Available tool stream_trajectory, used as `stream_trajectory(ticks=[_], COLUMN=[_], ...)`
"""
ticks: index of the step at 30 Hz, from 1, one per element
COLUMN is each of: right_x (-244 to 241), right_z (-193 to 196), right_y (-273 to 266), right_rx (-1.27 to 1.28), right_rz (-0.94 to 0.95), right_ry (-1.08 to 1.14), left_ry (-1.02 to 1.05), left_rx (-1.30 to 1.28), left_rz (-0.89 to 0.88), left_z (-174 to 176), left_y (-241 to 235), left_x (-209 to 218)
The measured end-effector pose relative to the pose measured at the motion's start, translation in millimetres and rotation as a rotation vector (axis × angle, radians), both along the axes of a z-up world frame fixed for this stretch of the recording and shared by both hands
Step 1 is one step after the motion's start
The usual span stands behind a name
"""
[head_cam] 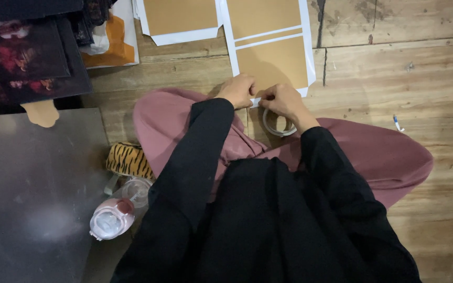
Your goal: Applying double-sided tape to cardboard templates for assembly
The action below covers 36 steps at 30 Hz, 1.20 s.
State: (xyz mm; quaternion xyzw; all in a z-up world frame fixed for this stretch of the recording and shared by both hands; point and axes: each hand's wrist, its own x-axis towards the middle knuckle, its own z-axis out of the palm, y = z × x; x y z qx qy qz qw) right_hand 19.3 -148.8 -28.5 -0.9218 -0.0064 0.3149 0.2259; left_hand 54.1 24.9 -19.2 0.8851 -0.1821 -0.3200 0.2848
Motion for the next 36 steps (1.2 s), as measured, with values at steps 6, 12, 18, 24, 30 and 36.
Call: stream_trajectory(ticks=[6,12,18,24,30,36], right_x=[-0.1,-1.6,4.0,5.0,6.8,11.8], right_z=[6.6,0.8,10.4,22.2,5.0,13.5], right_y=[2.0,7.0,2.9,-50.6,-82.7,-94.5], right_rx=[-0.004,-0.112,-0.428,0.056,0.068,-0.080], right_rz=[0.021,0.065,0.199,-0.081,-0.106,-0.091], right_ry=[-0.010,-0.056,-0.156,-0.011,0.025,-0.010], left_ry=[0.009,-0.124,-0.228,-0.203,-0.189,-0.186], left_rx=[0.053,0.165,0.215,0.266,0.335,0.332], left_rz=[0.031,0.071,0.056,0.076,0.055,0.060], left_z=[14.8,-26.5,-35.3,-45.2,-44.2,-79.1], left_y=[-8.4,-24.3,-39.5,-43.2,-49.1,-52.8], left_x=[-5.3,4.8,8.1,9.3,11.0,17.2])
